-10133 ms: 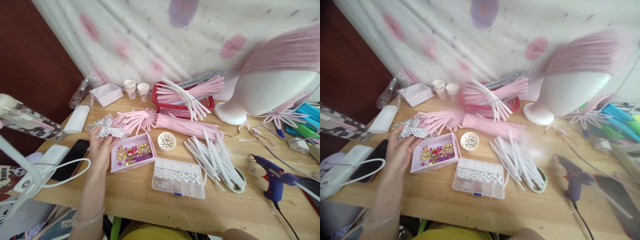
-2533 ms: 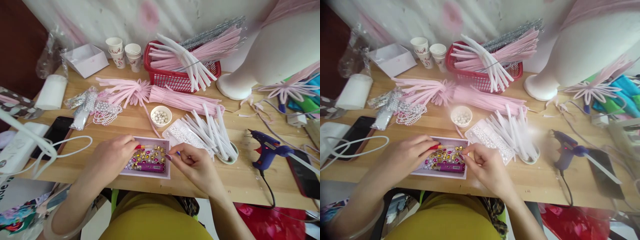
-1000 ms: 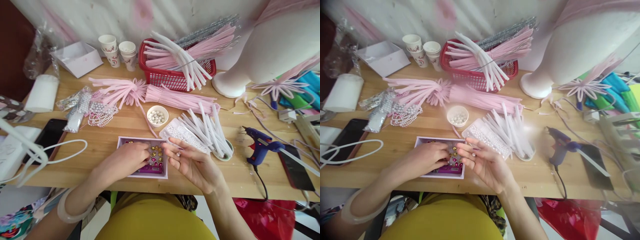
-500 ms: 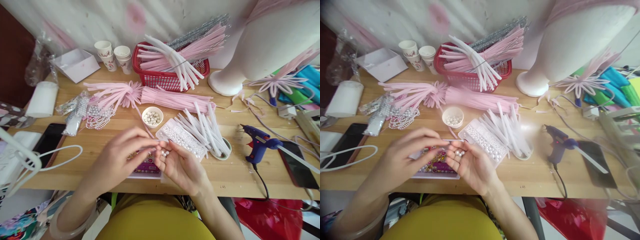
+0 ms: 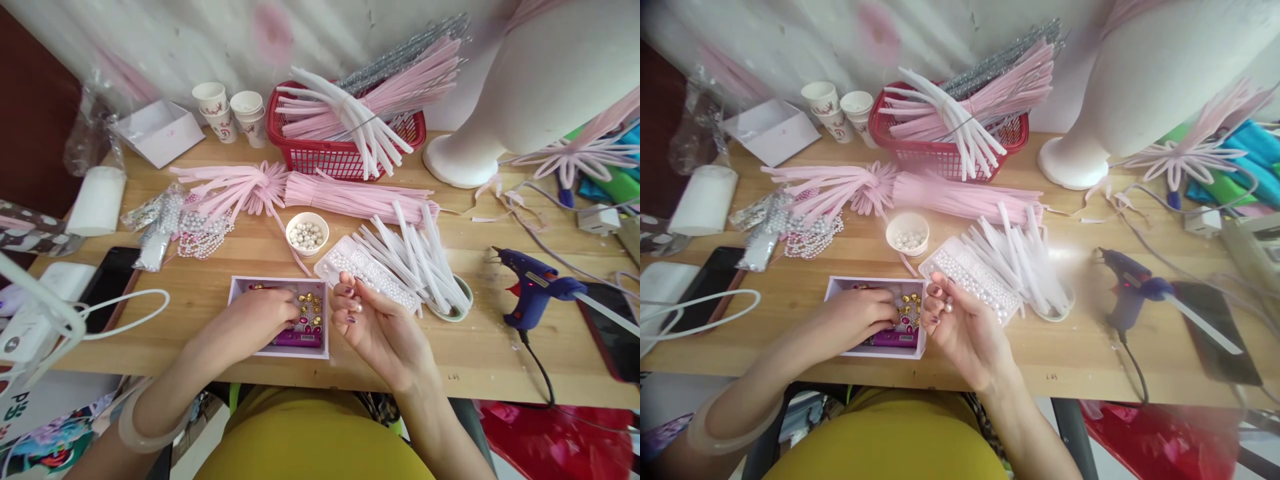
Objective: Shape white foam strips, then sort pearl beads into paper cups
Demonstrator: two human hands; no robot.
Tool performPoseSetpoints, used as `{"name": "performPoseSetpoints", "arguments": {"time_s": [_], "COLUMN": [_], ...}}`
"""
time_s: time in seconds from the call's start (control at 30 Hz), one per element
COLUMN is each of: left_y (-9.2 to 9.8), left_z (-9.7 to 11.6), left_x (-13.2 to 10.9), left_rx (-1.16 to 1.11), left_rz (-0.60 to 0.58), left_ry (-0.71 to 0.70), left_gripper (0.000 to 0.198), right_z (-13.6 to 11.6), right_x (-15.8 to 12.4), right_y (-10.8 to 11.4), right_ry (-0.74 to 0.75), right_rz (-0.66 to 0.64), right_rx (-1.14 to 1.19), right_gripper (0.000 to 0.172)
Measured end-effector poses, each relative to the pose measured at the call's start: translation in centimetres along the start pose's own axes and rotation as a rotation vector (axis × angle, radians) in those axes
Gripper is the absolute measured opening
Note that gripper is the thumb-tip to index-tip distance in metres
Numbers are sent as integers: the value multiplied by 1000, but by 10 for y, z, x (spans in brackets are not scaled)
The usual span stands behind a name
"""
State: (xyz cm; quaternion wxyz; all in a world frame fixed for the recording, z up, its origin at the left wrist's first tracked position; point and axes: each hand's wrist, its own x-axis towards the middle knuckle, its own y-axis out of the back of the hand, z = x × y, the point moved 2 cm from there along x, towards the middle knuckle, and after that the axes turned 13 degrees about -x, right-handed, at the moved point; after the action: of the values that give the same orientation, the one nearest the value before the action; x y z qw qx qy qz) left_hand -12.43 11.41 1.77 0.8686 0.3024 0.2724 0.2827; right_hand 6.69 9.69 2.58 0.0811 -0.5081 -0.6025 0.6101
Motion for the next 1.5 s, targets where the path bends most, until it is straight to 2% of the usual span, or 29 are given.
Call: {"name": "performPoseSetpoints", "arguments": {"time_s": [0.07, 0.13, 0.2, 0.3, 0.4, 0.5, 0.57, 0.6, 0.67, 0.77, 0.83, 0.93, 1.13, 1.2, 1.3, 1.4, 1.47, 1.5], "left_y": [1, 8, 19, 35, 40, 40, 41, 41, 36, 22, 14, 10, 20, 22, 28, 41, 48, 51], "left_z": [0, 3, 10, 29, 46, 50, 43, 38, 28, 15, 10, 9, 5, 3, 1, 3, 5, 5], "left_x": [0, -4, -11, -23, -26, -26, -30, -32, -35, -30, -23, -15, -15, -16, -23, -35, -45, -49], "left_rx": [27, -7, -100, -242, -262, -239, -233, -225, -175, -37, 29, 56, 135, 145, 90, 43, 44, 58], "left_rz": [-30, -8, 94, 308, 392, 469, 541, 540, 434, 126, -18, -88, -33, 2, 131, 325, 370, 351], "left_ry": [29, 34, -2, -96, -186, -214, -183, -157, -79, 44, 99, 111, 126, 129, 129, 74, 30, 20], "left_gripper": [22, 17, 12, 9, 13, 21, 21, 18, 14, 14, 13, 9, 10, 12, 15, 21, 23, 24], "right_z": [1, 1, 1, 3, 10, 14, 13, 12, 7, 1, -1, -2, -4, -5, -6, -5, -3, -1], "right_x": [-1, -2, -2, 0, 4, 7, 8, 8, 7, 3, 1, -2, -3, -3, -1, 3, 5, 6], "right_y": [-2, -4, -6, -9, -13, -16, -16, -16, -16, -14, -12, -9, -2, -1, -2, -3, -4, -5], "right_ry": [-32, -33, -17, -7, -53, -83, -59, -41, 2, 42, 45, 47, 55, 69, 71, 50, 19, -1], "right_rz": [-15, -39, -59, -92, -140, -126, -86, -70, -52, -20, -3, 5, -9, -27, -20, 22, 39, 46], "right_rx": [-27, -69, -107, -150, -159, -155, -115, -83, -23, -7, -20, -15, -7, -19, -35, -28, -8, 1], "right_gripper": [24, 30, 35, 38, 39, 34, 21, 14, 15, 21, 21, 18, 24, 21, 13, 18, 18, 15]}}
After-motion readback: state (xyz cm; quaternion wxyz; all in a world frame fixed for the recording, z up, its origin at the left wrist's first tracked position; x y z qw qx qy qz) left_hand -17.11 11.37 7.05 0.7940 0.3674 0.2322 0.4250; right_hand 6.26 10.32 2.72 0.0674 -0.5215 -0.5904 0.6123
